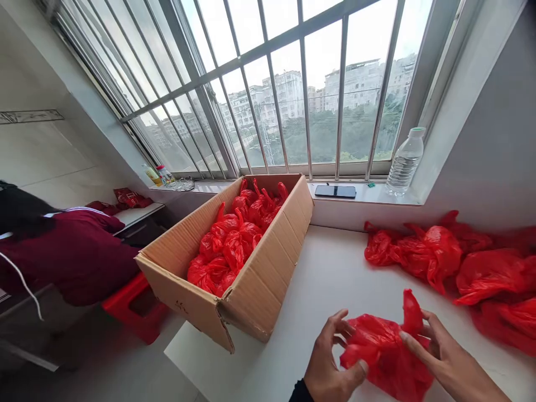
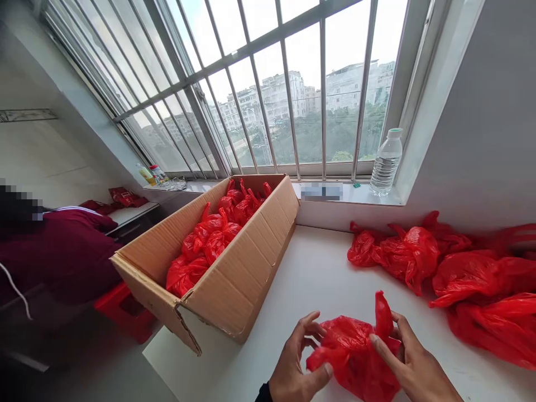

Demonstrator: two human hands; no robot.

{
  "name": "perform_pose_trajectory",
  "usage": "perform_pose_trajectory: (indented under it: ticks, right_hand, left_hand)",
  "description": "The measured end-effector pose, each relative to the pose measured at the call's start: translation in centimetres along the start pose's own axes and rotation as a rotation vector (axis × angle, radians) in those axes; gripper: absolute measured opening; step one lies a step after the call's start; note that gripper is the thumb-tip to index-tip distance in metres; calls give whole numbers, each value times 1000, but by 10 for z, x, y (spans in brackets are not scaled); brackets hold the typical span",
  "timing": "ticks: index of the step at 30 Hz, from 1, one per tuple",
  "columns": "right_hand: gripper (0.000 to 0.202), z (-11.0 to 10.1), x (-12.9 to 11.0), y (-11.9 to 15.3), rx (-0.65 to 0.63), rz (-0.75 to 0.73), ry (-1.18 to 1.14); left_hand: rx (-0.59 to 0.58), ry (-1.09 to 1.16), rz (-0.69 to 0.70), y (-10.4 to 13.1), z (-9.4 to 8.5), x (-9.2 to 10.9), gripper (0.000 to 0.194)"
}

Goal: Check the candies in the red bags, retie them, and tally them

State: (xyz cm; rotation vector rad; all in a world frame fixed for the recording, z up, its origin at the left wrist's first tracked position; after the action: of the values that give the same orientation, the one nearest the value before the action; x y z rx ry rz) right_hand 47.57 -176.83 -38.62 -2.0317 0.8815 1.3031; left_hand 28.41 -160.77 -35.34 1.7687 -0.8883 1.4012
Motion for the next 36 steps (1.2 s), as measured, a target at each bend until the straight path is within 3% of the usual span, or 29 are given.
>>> perform_pose_trajectory:
  ticks: [3, 6, 9, 13, 16, 19, 27, 31, 36]
  right_hand:
    - [55, 10, -18, 7, -104, -1, -14]
    - [50, 10, -42, 12, -143, -34, 3]
    - [47, 12, -56, 15, -190, -53, 3]
    - [53, 2, -62, 15, -163, -70, 36]
    - [64, 1, -66, 14, -220, -96, 90]
    - [50, 3, -66, 12, -267, -93, 105]
    - [29, 5, -63, 7, -195, -102, 15]
    - [33, 0, -65, 8, -181, -110, 36]
    - [49, -24, -48, 14, -35, -27, -11]
  left_hand:
    - [33, -163, 15, -7, 4, 0, 86]
    - [-34, -307, 54, -17, 23, 5, 97]
    - [-60, -404, 93, -28, 38, 13, 73]
    - [-62, -452, 122, -36, 44, 26, 36]
    - [-83, -420, 131, -37, 42, 33, 30]
    - [-103, -379, 119, -39, 38, 34, 30]
    - [-182, -366, 80, -39, 44, 33, 41]
    - [-177, -362, 63, -39, 46, 39, 27]
    - [-81, -316, 25, -43, 31, 49, 24]
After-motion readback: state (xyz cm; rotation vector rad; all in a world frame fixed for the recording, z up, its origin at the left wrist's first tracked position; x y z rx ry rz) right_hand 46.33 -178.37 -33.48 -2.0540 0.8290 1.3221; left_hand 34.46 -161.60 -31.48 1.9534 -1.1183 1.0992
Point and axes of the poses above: each hand's wrist, its own y-axis away from the middle knuckle, its own z-axis out of the palm, x = y × z, the point moved 9 cm from there along -y, towards the middle knuckle, and after that the axes turned 13 degrees about -z, right-handed, at the moved point
